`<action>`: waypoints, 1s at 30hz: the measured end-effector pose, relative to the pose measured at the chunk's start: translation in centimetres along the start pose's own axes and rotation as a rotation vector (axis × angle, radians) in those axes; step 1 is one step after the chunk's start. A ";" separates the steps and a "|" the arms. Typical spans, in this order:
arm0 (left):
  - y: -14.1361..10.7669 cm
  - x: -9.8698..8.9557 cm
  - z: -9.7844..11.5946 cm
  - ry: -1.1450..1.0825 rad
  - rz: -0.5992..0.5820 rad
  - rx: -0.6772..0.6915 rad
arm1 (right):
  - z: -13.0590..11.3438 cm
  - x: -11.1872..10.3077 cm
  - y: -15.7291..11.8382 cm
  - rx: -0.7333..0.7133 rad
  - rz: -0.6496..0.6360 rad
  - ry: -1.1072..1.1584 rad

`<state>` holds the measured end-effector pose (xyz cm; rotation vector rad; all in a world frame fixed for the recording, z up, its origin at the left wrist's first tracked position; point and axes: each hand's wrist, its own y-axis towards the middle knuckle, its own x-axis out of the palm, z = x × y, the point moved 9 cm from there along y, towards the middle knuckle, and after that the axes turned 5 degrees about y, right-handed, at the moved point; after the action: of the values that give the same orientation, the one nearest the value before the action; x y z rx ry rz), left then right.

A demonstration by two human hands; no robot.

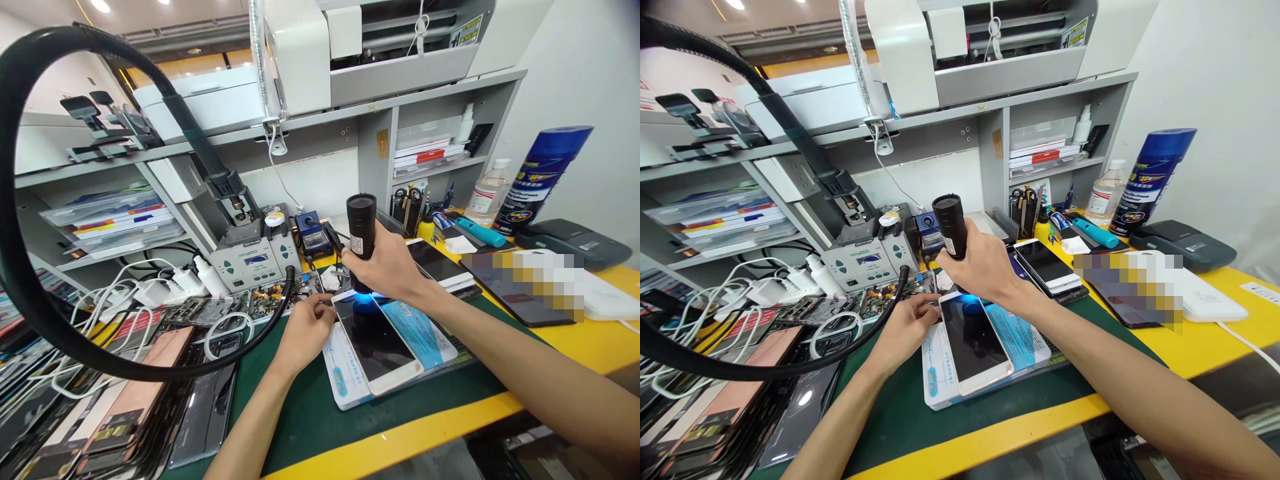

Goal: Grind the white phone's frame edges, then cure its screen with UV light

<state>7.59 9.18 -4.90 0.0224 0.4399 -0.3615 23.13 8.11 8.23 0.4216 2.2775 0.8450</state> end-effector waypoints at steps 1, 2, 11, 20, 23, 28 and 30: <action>0.0 0.0 0.0 -0.001 0.000 0.000 | 0.0 0.0 0.0 0.002 -0.002 0.002; 0.0 0.0 0.0 -0.001 0.000 0.001 | 0.0 0.0 0.0 0.003 -0.004 0.006; 0.3 0.0 -0.1 -0.001 0.001 0.017 | -0.3 1.0 -0.6 0.024 -0.040 0.077; 0.0 0.1 0.4 -0.004 -0.018 0.034 | -0.8 1.9 -1.2 0.018 -0.079 0.132; 0.0 0.1 0.7 0.005 -0.018 0.041 | -0.9 2.2 -1.2 0.014 -0.087 0.147; -0.1 0.1 0.7 0.024 -0.011 0.042 | -1.2 2.2 -0.9 0.009 -0.065 0.168; 0.0 0.1 0.6 0.029 -0.011 0.043 | -1.3 2.2 -0.8 0.011 -0.057 0.179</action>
<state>7.95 9.06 -4.42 0.0676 0.4608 -0.3823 20.58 8.03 7.36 0.2947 2.4463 0.8723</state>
